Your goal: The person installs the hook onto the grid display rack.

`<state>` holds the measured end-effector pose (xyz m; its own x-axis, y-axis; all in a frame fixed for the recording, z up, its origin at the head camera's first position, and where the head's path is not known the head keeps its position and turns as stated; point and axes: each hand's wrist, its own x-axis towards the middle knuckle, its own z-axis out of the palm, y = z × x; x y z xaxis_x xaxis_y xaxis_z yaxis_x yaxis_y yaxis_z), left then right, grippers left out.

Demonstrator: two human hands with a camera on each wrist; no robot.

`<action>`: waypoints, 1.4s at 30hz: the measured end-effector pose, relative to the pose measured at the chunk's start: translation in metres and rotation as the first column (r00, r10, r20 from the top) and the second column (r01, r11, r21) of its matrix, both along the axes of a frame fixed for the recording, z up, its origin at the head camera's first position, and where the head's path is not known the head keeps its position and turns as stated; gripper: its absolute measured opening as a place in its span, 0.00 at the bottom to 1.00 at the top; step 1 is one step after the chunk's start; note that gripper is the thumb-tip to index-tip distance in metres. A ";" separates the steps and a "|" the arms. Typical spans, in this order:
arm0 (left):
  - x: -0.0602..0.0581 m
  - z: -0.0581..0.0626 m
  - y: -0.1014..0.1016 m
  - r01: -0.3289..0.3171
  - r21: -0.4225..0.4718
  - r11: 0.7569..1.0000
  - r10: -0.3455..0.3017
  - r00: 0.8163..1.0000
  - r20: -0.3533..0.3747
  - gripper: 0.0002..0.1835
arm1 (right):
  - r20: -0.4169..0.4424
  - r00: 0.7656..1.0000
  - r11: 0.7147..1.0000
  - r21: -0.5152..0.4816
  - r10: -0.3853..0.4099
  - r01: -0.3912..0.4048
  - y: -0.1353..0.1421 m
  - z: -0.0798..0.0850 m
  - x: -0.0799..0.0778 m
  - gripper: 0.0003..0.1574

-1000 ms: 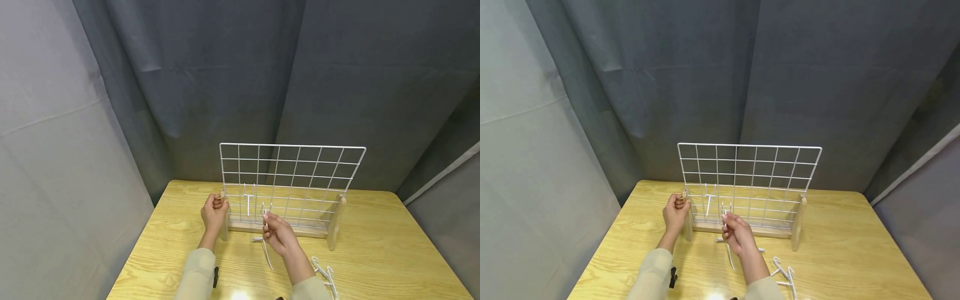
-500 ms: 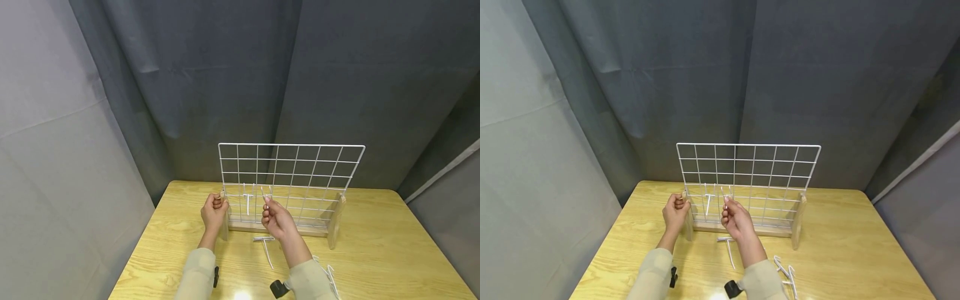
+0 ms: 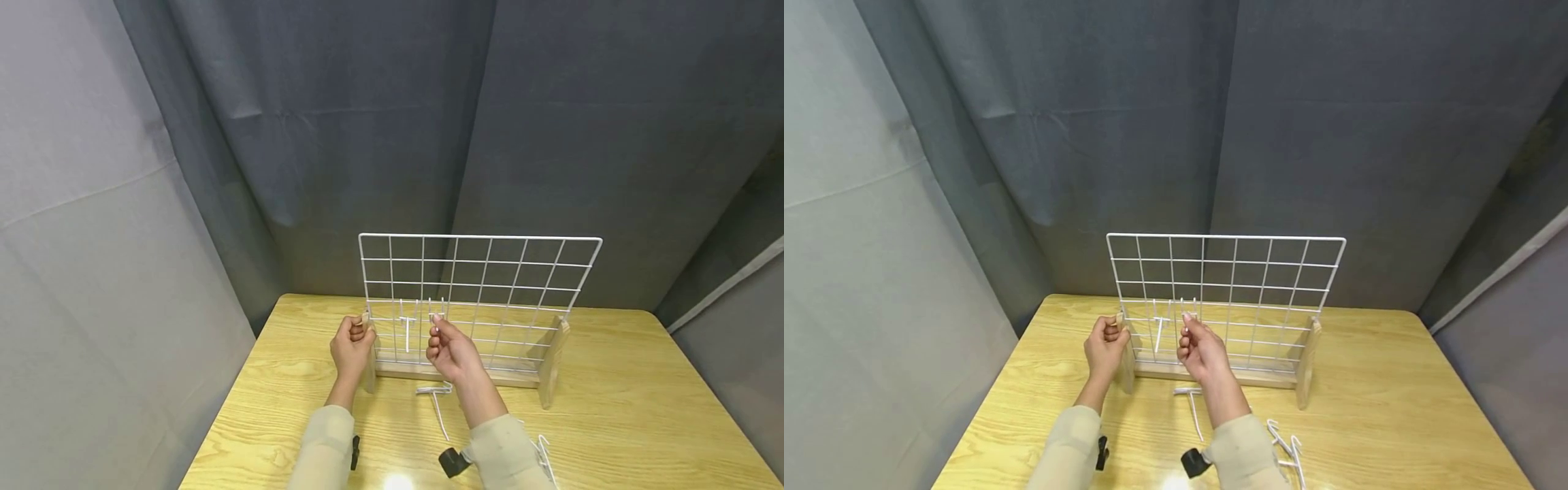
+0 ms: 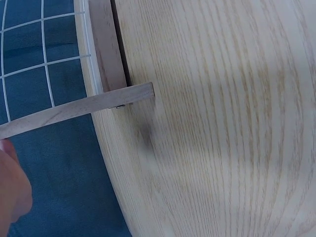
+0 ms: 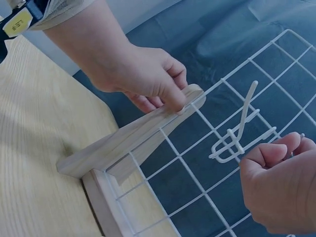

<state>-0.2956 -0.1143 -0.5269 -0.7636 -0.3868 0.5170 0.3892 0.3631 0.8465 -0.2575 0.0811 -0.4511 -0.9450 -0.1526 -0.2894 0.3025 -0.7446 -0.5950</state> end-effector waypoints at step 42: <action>0.001 0.001 0.000 0.001 0.018 1.000 -0.001 1.000 0.008 0.10 | -0.090 0.993 0.980 0.177 -0.076 0.091 0.010 -0.052 0.053 0.11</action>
<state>-0.2942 -0.1141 -0.5262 -0.7682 -0.3952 0.5036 0.3827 0.3472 0.8562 -0.2050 0.0913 -0.5036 -0.9740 -0.0241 -0.2253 0.1876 -0.6431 -0.7425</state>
